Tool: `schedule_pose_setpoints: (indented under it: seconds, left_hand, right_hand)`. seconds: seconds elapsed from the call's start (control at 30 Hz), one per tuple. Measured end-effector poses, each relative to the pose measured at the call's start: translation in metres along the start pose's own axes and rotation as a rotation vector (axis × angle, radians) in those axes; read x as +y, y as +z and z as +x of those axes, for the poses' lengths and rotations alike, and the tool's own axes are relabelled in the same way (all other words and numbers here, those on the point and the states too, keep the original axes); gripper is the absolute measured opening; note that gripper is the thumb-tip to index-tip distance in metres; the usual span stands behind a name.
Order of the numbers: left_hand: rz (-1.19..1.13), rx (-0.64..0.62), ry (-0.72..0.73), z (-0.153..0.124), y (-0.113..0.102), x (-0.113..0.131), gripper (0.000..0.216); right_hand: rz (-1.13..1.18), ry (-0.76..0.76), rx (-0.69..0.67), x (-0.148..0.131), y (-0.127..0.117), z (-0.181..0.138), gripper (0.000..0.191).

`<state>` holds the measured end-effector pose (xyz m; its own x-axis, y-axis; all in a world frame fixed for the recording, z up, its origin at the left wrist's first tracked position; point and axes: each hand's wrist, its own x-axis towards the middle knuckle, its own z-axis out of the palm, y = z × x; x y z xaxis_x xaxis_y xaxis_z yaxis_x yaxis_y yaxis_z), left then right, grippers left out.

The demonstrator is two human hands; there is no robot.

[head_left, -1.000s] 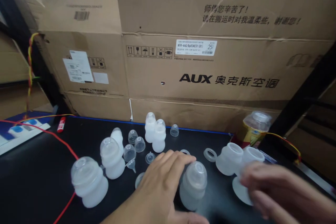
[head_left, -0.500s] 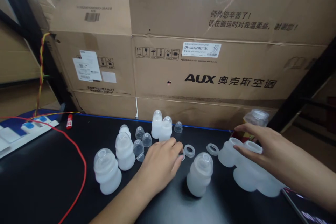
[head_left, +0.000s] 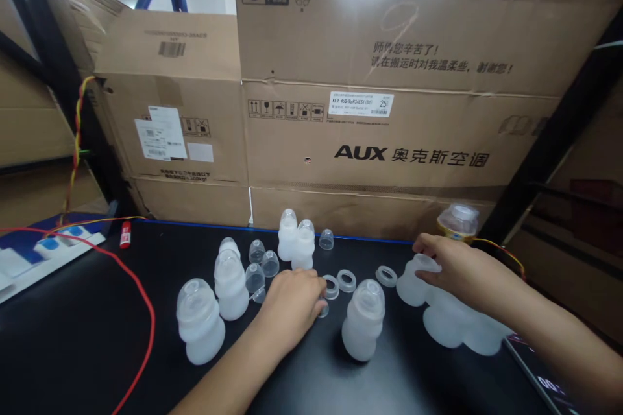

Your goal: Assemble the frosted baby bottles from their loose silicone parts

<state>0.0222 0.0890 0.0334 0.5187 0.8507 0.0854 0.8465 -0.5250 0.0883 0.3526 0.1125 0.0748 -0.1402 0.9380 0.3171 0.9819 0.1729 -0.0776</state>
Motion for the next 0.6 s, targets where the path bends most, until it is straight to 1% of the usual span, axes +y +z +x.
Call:
schedule_pose_setpoints:
  seconds: [0.07, 0.13, 0.2, 0.27, 0.33, 0.4, 0.43, 0.5, 0.57, 0.6]
  left_hand:
    - [-0.005, 0.073, 0.021, 0.001, 0.003, -0.002, 0.023]
    - [-0.014, 0.208, 0.046, 0.002, 0.004, -0.002, 0.017]
    - [-0.039, 0.408, 0.062, 0.001, 0.001, -0.002, 0.010]
    - [-0.088, 0.642, 0.083, -0.001, -0.003, -0.002, 0.016]
    - [-0.158, 0.856, 0.133, -0.005, -0.008, 0.000, 0.020]
    - [-0.235, 1.007, 0.226, -0.010, -0.012, 0.004, 0.021]
    - [-0.270, 1.058, 0.281, -0.013, -0.014, 0.007, 0.022]
    - [-0.319, 1.123, 0.401, -0.017, -0.013, 0.015, 0.028]
    - [-0.336, 1.162, 0.537, -0.019, -0.010, 0.026, 0.038]
    - [-0.332, 1.170, 0.607, -0.019, -0.006, 0.032, 0.043]
  right_hand:
    - [-0.053, 0.001, -0.053, -0.001, -0.002, 0.003, 0.022]
    - [-0.093, -0.001, -0.076, -0.004, -0.003, 0.006, 0.021]
    - [-0.112, -0.015, -0.074, -0.007, -0.001, 0.008, 0.019]
    - [-0.113, -0.033, -0.051, -0.009, 0.001, 0.011, 0.017]
    - [-0.101, -0.040, -0.003, -0.007, 0.001, 0.014, 0.015]
    - [-0.078, -0.027, 0.074, -0.002, -0.004, 0.014, 0.015]
    - [-0.061, -0.018, 0.119, 0.000, -0.009, 0.013, 0.015]
    - [-0.015, -0.008, 0.201, 0.004, -0.023, 0.003, 0.018]
    - [0.053, -0.020, 0.276, 0.004, -0.035, -0.017, 0.029]
    - [0.099, -0.050, 0.306, 0.001, -0.038, -0.030, 0.040]
